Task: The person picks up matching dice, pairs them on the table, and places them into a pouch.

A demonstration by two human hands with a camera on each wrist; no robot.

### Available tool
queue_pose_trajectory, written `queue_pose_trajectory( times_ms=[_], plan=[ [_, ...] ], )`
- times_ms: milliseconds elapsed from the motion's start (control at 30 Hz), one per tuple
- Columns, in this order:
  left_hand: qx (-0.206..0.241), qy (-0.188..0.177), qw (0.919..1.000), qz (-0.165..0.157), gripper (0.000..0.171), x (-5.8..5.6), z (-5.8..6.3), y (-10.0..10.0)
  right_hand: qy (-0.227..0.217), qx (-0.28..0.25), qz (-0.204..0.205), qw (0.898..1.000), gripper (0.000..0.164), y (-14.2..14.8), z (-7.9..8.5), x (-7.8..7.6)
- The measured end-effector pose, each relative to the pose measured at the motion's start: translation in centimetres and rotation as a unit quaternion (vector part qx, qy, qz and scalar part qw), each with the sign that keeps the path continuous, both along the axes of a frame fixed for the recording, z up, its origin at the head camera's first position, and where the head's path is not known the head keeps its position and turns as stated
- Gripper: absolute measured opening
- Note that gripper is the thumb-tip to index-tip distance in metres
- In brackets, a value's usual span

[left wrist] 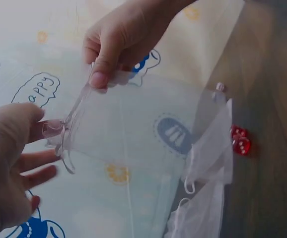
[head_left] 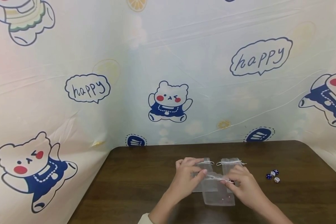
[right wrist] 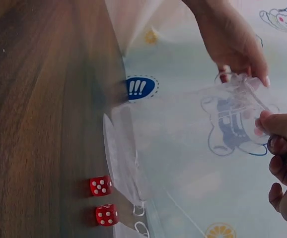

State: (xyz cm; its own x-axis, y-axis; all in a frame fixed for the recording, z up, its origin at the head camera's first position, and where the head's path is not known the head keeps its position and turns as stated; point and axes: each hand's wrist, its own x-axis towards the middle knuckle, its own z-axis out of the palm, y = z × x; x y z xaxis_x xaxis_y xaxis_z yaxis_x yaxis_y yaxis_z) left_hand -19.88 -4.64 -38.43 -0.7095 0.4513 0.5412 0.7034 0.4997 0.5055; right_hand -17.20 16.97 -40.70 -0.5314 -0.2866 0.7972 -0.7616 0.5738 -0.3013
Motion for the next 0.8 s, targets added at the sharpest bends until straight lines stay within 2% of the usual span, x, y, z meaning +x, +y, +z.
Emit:
queue_pose_trajectory(
  times_ms=[133, 267, 367, 467, 600, 700, 800],
  plan=[
    [-0.049, -0.048, 0.9976, -0.013, 0.026, 0.0, 0.0, -0.1, 0.009, 0.003, 0.007, 1.0, 0.011, -0.2, 0.1, 0.3],
    [-0.057, -0.093, 0.9938, -0.02, 0.023, 0.0, -0.1, 0.0, 0.005, 0.007, 0.011, 1.0, 0.006, -0.3, 0.2, 0.6],
    [-0.068, -0.11, 0.9914, -0.021, 0.018, 0.1, 0.0, 0.0, 0.006, 0.007, 0.014, 1.0, 0.01, -0.3, 0.1, 0.7],
    [-0.081, -0.111, 0.99, -0.03, 0.014, 0.3, 0.2, 0.0, 0.005, 0.003, 0.007, 1.0, 0.011, -0.2, 0.0, 0.6],
    [-0.103, -0.084, 0.9906, -0.032, 0.015, 0.5, 0.3, 0.0, -0.006, -0.009, -0.005, 1.0, 0.009, 0.1, -0.3, 0.4],
    [-0.115, -0.058, 0.9916, -0.015, 0.015, 0.6, 0.3, 0.0, -0.023, -0.011, -0.014, 1.0, 0.021, 0.3, -0.6, 0.2],
    [-0.119, -0.043, 0.9919, 0.007, 0.016, 0.6, 0.4, -0.3, -0.071, -0.016, -0.023, 0.997, 0.021, 0.7, -1.3, 0.0]
  ],
)
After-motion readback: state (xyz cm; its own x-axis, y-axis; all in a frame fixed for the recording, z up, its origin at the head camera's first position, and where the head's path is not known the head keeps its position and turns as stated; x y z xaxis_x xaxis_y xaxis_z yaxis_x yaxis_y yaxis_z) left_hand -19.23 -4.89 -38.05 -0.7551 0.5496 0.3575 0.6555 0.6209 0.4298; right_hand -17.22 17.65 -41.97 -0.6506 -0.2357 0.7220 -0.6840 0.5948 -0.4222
